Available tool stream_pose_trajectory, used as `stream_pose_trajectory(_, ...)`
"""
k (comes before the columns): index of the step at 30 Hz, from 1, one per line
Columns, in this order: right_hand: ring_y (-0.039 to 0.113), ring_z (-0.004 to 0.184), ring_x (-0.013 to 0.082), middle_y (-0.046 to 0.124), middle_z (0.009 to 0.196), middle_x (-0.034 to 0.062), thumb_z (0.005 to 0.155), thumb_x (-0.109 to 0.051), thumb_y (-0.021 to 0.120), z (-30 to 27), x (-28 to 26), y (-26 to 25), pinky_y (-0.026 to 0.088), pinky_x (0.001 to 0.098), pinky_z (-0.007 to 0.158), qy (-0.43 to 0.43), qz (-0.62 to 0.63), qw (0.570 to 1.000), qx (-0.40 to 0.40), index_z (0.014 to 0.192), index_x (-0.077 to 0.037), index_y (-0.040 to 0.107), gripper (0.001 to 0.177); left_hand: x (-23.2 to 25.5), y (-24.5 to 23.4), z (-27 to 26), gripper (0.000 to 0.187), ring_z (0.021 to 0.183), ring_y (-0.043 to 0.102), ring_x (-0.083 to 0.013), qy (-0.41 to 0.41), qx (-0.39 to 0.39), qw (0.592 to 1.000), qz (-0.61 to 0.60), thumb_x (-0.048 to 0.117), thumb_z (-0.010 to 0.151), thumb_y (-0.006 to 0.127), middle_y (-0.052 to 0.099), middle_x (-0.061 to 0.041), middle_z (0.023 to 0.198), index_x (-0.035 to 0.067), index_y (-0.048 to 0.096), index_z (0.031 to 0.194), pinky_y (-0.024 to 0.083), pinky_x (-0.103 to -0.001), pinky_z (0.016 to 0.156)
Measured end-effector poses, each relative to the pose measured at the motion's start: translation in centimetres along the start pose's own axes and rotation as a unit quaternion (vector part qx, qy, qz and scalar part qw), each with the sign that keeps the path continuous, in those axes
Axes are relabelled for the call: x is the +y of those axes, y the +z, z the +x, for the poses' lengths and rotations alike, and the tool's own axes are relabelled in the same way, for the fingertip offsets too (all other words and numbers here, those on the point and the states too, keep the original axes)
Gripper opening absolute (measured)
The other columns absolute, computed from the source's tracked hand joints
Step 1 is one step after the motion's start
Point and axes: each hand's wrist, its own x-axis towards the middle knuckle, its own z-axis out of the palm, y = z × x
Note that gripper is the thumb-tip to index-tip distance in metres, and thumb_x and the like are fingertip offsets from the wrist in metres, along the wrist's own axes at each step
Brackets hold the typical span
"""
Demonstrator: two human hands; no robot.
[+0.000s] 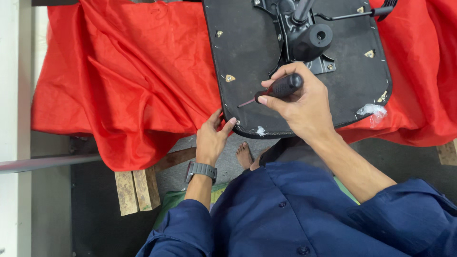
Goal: The person uses a screwdriver to tighten screws on the underside of an overturned chair seat, securing the central gas lift mechanism. The person works methodically around the seat base, tightening each screw in turn.
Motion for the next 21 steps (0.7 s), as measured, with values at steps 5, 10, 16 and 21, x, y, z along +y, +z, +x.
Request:
stream_pose_trajectory(5,0.074,0.105,0.0149,0.074,0.110,0.0114,0.081,0.008,0.081,-0.9,-0.6,-0.4,0.059,0.0302,0.092,-0.031,-0.073,0.996,-0.027,0.112,-0.002,0.056,0.041,-0.2,0.5,0.3,0.065,0.119,0.069,-0.0222,-0.013,0.003,1.000,0.006,0.029,0.080,0.082,0.073,-0.018,0.123,0.002,0.061,0.136,0.051,-0.032,0.100)
stream_pose_trajectory(10,0.075,0.105,0.0160,0.075,0.108,0.0122,0.081,0.007,0.082,-1.5,-1.0,-0.7,0.059,0.0305,0.091,-0.039,-0.093,0.994,-0.037,0.110,-0.001,0.057,0.040,-0.5,0.4,0.6,0.066,0.115,0.073,-0.0195,-0.063,0.000,0.998,-0.008,0.026,0.080,0.079,0.074,-0.016,0.122,0.006,0.059,0.140,0.051,-0.030,0.100)
stream_pose_trajectory(16,0.076,0.104,0.0170,0.076,0.106,0.0120,0.081,0.005,0.083,-1.4,-0.9,-0.3,0.059,0.0306,0.090,-0.048,-0.109,0.992,-0.046,0.111,-0.002,0.058,0.039,-0.5,0.4,0.6,0.062,0.117,0.071,-0.0191,-0.069,-0.004,0.996,-0.058,0.022,0.082,0.077,0.073,-0.014,0.126,0.006,0.059,0.140,0.048,-0.029,0.102)
stream_pose_trajectory(21,0.077,0.103,0.0170,0.076,0.104,0.0114,0.081,0.004,0.083,-1.3,-1.0,-0.1,0.059,0.0303,0.089,-0.052,-0.116,0.991,-0.047,0.110,-0.002,0.059,0.038,-0.5,0.4,0.4,0.064,0.115,0.072,-0.0187,-0.079,0.001,0.995,-0.067,0.022,0.082,0.078,0.074,-0.015,0.125,0.006,0.059,0.140,0.049,-0.029,0.102)
